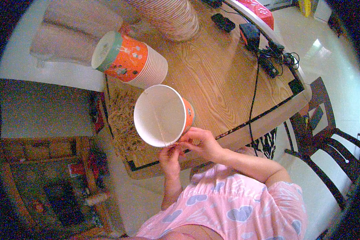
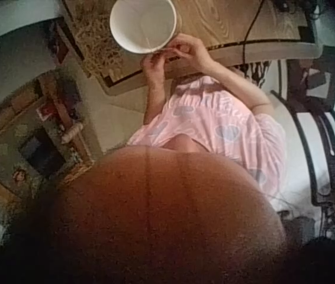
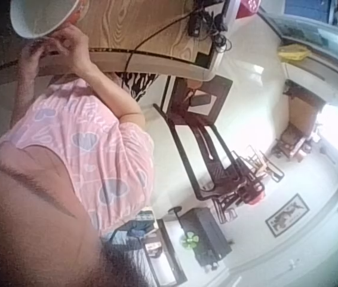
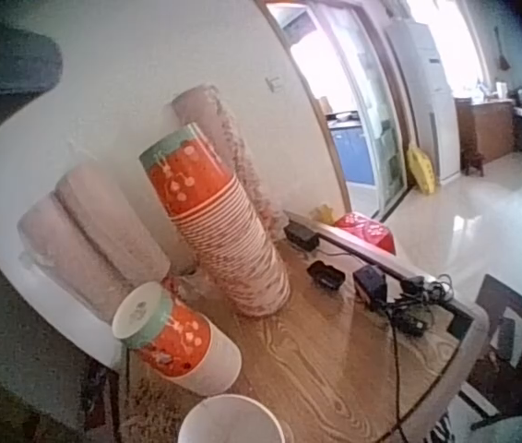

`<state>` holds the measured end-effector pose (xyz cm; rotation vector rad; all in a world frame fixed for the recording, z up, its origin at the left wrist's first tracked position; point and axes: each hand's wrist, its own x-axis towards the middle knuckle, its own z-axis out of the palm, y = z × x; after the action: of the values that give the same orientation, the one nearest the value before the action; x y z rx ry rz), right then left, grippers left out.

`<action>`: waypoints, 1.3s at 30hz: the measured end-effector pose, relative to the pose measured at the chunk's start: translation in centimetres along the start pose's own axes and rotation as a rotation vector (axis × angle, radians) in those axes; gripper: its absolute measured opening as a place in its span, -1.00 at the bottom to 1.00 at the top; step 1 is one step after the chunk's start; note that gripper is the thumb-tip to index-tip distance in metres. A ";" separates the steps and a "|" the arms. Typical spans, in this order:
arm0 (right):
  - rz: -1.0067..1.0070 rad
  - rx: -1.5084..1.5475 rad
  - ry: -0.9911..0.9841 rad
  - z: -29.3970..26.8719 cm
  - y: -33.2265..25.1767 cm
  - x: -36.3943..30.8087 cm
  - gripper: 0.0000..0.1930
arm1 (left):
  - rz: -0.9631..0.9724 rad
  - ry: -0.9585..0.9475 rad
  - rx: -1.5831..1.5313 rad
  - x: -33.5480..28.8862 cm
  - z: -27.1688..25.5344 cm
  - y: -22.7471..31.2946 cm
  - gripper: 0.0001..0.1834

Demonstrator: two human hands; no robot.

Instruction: Attaching string handles to decorative paper buckets.

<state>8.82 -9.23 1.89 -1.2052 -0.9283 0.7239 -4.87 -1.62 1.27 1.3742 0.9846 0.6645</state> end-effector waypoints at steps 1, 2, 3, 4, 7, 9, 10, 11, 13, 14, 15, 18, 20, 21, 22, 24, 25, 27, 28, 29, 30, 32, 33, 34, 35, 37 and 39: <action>-0.026 -0.008 0.006 0.1 0.2 0.0 -0.90 | 0.000 0.000 0.000 0.0 0.0 0.0 -0.85; -0.051 -0.016 0.012 0.2 0.2 0.0 -0.90 | 0.011 0.003 0.011 0.1 0.1 0.0 -0.84; -0.050 -0.016 0.011 0.2 0.3 0.0 -0.90 | 0.023 0.006 0.021 0.1 0.2 -0.1 -0.84; -0.051 -0.020 0.014 0.3 0.3 0.0 -0.90 | 0.022 0.007 0.021 0.1 0.3 0.0 -0.84; -0.045 -0.011 0.017 0.4 -0.1 0.1 -0.89 | 0.019 0.011 0.037 0.0 0.5 0.1 -0.85; -0.037 0.002 0.016 0.4 -0.4 0.1 -0.90 | 0.025 0.004 0.121 -0.1 0.4 0.3 -0.88; -0.036 -0.026 0.027 0.4 -0.5 0.1 -0.90 | 0.025 0.004 0.121 -0.2 0.4 0.3 -0.88; -0.036 -0.054 0.038 0.4 -0.5 0.1 -0.91 | 0.054 -0.022 0.162 -0.3 0.3 0.4 -0.89; -0.041 -0.073 0.031 0.2 -0.4 0.2 -0.91 | 0.083 -0.045 0.203 -0.5 0.3 0.6 -0.91; -0.047 -0.093 0.025 0.2 -0.4 0.2 -0.92 | 0.083 -0.062 0.160 -0.6 0.3 0.9 -0.92; -0.046 -0.092 0.024 0.2 -0.4 0.2 -0.92 | 0.083 -0.079 0.117 -0.7 0.4 1.0 -0.92; -0.075 -0.078 0.013 0.2 -0.7 0.2 -0.92 | 0.089 -0.146 0.046 -0.8 -0.1 1.1 -0.90; 0.001 -0.009 -0.017 0.0 -1.2 0.2 -0.92 | 0.010 -0.145 0.004 -0.8 -0.8 2.0 -0.88; 0.001 -0.010 -0.016 0.0 -1.3 0.2 -0.92 | -0.069 -0.146 -0.038 -0.8 -1.2 2.4 -0.86; 0.035 0.007 -0.018 -0.1 -1.3 0.1 -0.93 | -0.068 -0.147 -0.038 -0.5 -1.5 2.4 -0.86; 0.067 0.024 -0.022 -0.2 -1.5 0.0 -0.93 | -0.043 -0.121 -0.084 0.2 -1.9 2.1 -0.83; 0.075 0.024 -0.026 -0.2 -1.6 0.0 -0.93 | -0.074 -0.112 -0.097 0.3 -1.9 2.0 -0.83; 0.081 0.025 -0.032 -0.1 -1.6 0.0 -0.93 | -0.132 -0.137 -0.150 0.4 -1.7 2.0 -0.83; 0.082 0.037 -0.028 0.0 -1.5 -0.1 -0.93 | -0.191 -0.164 -0.203 0.3 -1.5 2.0 -0.83; 0.084 0.050 -0.023 0.1 -1.4 -0.2 -0.93 | -0.189 -0.163 -0.203 0.1 -0.8 2.3 -0.83; 0.083 0.049 -0.022 0.1 -1.2 -0.3 -0.93 | -0.157 -0.099 -0.197 -0.1 0.4 2.8 -0.84; 0.098 0.055 -0.019 0.2 -1.1 -0.4 -0.92 | -0.124 -0.035 -0.191 -0.2 1.1 3.2 -0.85; 0.098 0.054 -0.019 0.1 -1.2 -0.3 -0.92 | -0.127 -0.058 -0.189 0.0 1.1 3.1 -0.86; 0.127 0.032 -0.036 0.0 -1.4 -0.3 -0.92 | -0.130 -0.080 -0.186 0.0 1.0 3.1 -0.87; 0.156 0.011 -0.054 -0.1 -1.5 -0.3 -0.92 | -0.130 -0.080 -0.186 0.1 0.9 2.9 -0.87; 0.136 0.006 -0.050 -0.1 -1.1 -0.3 -0.91 | -0.154 -0.061 -0.220 0.1 0.8 2.6 -0.89; 0.116 0.002 -0.049 0.0 -1.0 -0.4 -0.90 | -0.138 -0.032 -0.226 0.0 1.2 2.7 -0.91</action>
<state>8.61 -9.78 2.75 -1.2520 -0.9032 0.8498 -3.41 -1.85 3.79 1.1053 0.9395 0.6275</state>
